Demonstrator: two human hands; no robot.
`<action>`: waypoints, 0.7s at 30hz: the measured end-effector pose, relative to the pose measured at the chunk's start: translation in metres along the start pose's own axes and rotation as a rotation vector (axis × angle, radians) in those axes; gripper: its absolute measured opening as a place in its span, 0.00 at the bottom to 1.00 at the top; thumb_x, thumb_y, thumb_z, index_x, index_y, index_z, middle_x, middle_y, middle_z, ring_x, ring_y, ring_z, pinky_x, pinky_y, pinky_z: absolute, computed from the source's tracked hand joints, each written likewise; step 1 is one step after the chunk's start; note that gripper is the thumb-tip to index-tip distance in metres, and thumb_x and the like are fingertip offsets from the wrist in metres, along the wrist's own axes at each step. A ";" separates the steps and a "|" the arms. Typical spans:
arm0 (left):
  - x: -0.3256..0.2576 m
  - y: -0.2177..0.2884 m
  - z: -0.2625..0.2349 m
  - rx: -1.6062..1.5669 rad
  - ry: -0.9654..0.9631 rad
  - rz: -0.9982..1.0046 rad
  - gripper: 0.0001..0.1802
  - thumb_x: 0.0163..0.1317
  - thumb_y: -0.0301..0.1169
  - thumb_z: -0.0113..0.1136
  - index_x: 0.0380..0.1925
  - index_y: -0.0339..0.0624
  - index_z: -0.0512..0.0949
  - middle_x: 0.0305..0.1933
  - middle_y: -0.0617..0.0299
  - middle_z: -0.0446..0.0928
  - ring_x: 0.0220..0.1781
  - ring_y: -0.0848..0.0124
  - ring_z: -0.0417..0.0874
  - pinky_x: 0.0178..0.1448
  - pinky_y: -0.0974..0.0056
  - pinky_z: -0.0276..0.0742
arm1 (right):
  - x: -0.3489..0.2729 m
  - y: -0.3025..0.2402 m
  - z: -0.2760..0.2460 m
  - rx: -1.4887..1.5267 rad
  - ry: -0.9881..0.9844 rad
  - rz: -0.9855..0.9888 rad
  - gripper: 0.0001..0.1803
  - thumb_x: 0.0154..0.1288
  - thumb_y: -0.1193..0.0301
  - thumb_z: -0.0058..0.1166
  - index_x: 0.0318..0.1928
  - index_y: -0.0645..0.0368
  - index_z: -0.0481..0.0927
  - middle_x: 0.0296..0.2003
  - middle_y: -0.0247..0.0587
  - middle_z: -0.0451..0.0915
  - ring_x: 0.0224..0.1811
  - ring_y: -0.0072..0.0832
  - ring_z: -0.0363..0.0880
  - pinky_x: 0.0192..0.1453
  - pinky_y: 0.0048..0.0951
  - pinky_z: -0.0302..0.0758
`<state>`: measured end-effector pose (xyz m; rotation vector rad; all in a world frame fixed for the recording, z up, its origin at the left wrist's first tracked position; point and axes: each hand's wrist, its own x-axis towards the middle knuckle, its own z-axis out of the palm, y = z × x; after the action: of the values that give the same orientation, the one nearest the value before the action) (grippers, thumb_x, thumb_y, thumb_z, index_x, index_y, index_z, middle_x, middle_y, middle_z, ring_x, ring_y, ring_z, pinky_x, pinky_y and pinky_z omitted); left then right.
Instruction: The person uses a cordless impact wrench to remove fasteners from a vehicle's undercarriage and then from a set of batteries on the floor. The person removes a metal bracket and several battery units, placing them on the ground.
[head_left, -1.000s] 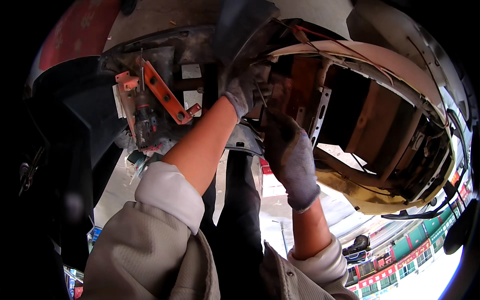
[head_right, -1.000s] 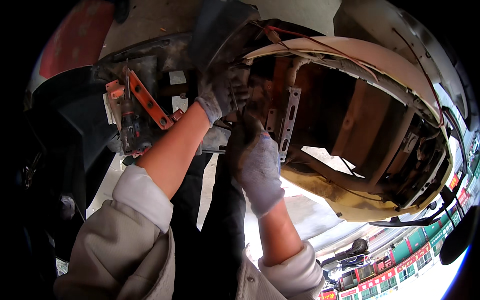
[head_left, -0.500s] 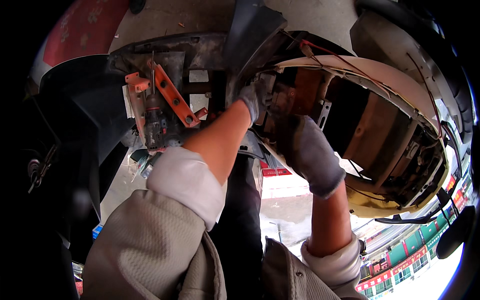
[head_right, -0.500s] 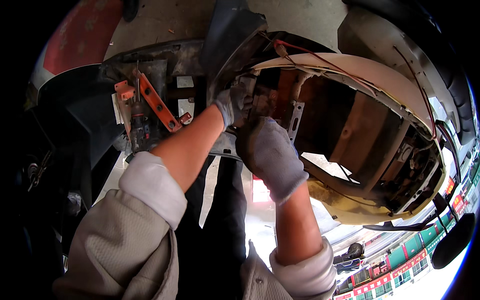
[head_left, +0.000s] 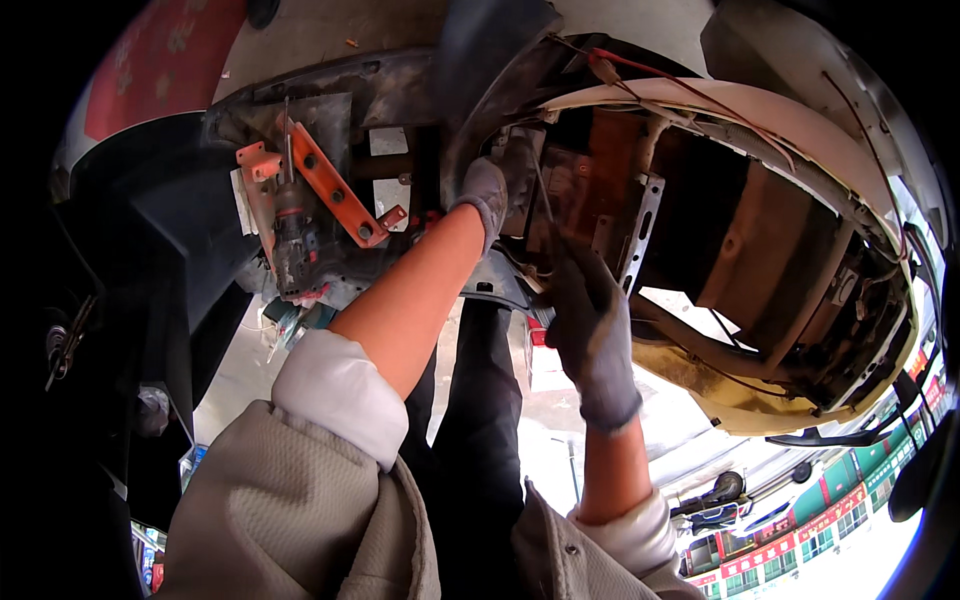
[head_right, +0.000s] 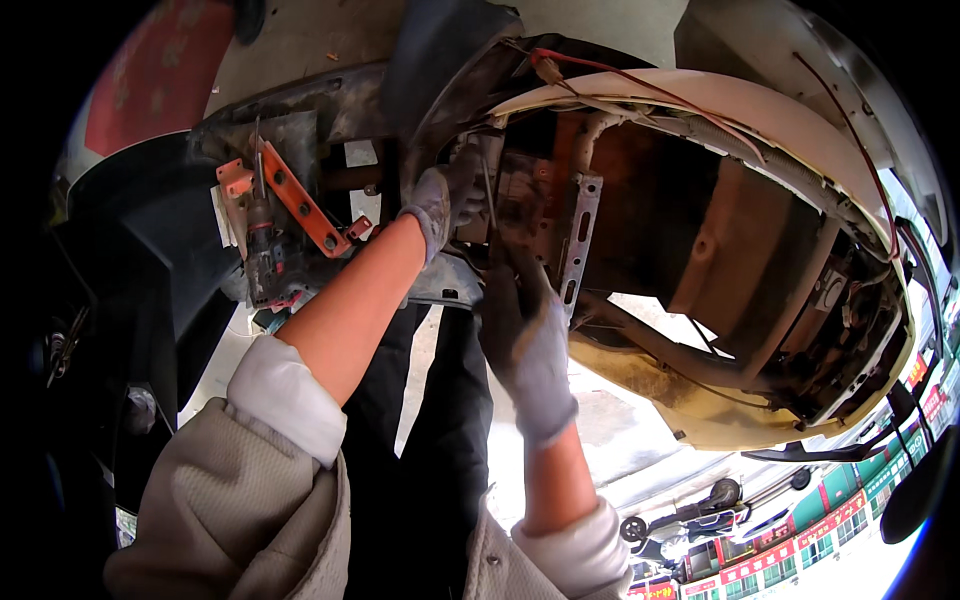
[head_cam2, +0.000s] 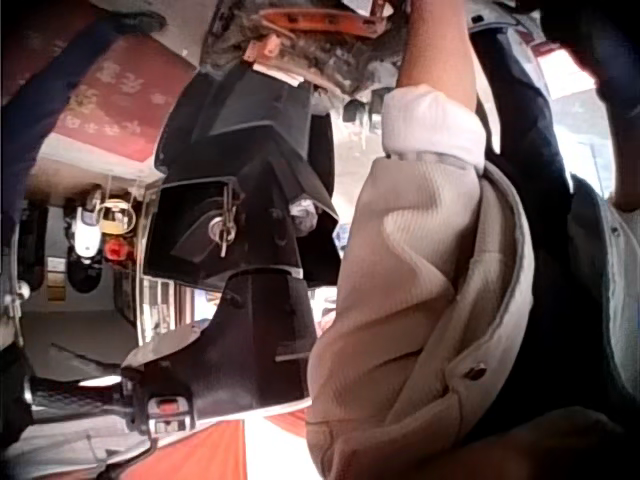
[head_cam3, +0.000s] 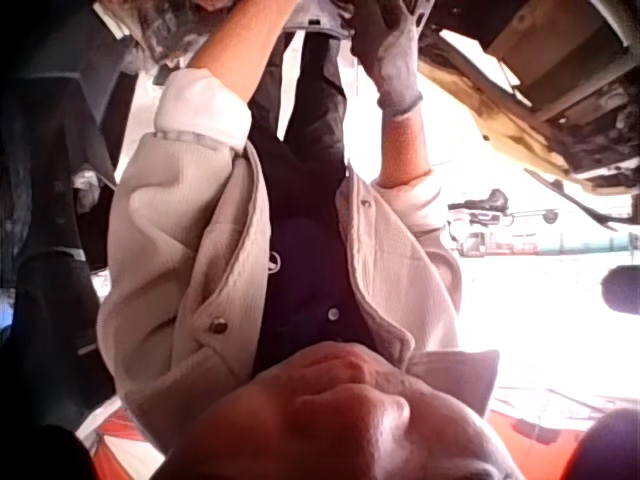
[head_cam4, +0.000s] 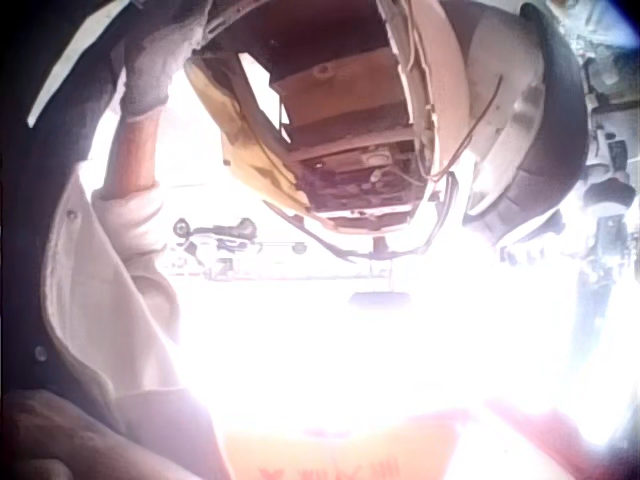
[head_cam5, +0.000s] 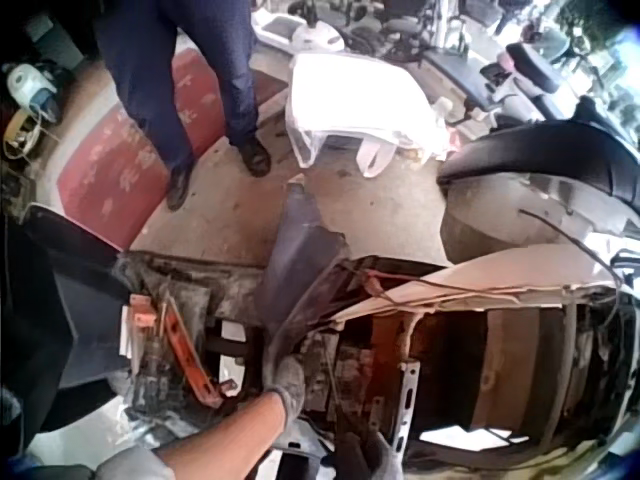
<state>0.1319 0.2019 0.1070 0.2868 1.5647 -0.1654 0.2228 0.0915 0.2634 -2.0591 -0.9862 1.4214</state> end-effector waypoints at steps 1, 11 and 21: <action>0.010 0.006 0.001 -0.021 -0.001 -0.030 0.38 0.62 0.65 0.44 0.51 0.40 0.75 0.47 0.54 0.82 0.48 0.61 0.83 0.49 0.58 0.76 | 0.011 0.000 0.002 0.065 0.007 0.017 0.16 0.59 0.82 0.50 0.49 0.68 0.75 0.43 0.54 0.78 0.33 0.40 0.81 0.36 0.34 0.78; 0.108 -0.026 0.006 0.070 0.029 0.168 0.17 0.61 0.44 0.58 0.38 0.42 0.79 0.31 0.61 0.79 0.30 0.70 0.77 0.36 0.64 0.72 | 0.012 -0.006 -0.001 0.305 -0.090 0.438 0.16 0.72 0.65 0.46 0.47 0.67 0.76 0.27 0.35 0.75 0.25 0.19 0.76 0.27 0.23 0.70; 0.117 -0.049 -0.009 -0.553 -0.250 0.363 0.07 0.61 0.33 0.59 0.33 0.42 0.78 0.28 0.64 0.77 0.28 0.71 0.77 0.34 0.66 0.71 | 0.004 0.020 0.010 0.067 -0.003 -0.030 0.19 0.72 0.67 0.42 0.51 0.68 0.77 0.28 0.39 0.79 0.25 0.20 0.77 0.24 0.23 0.69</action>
<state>0.1097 0.1665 -0.0130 0.1023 1.2280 0.4929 0.2200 0.0810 0.2434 -1.9866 -0.9534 1.4235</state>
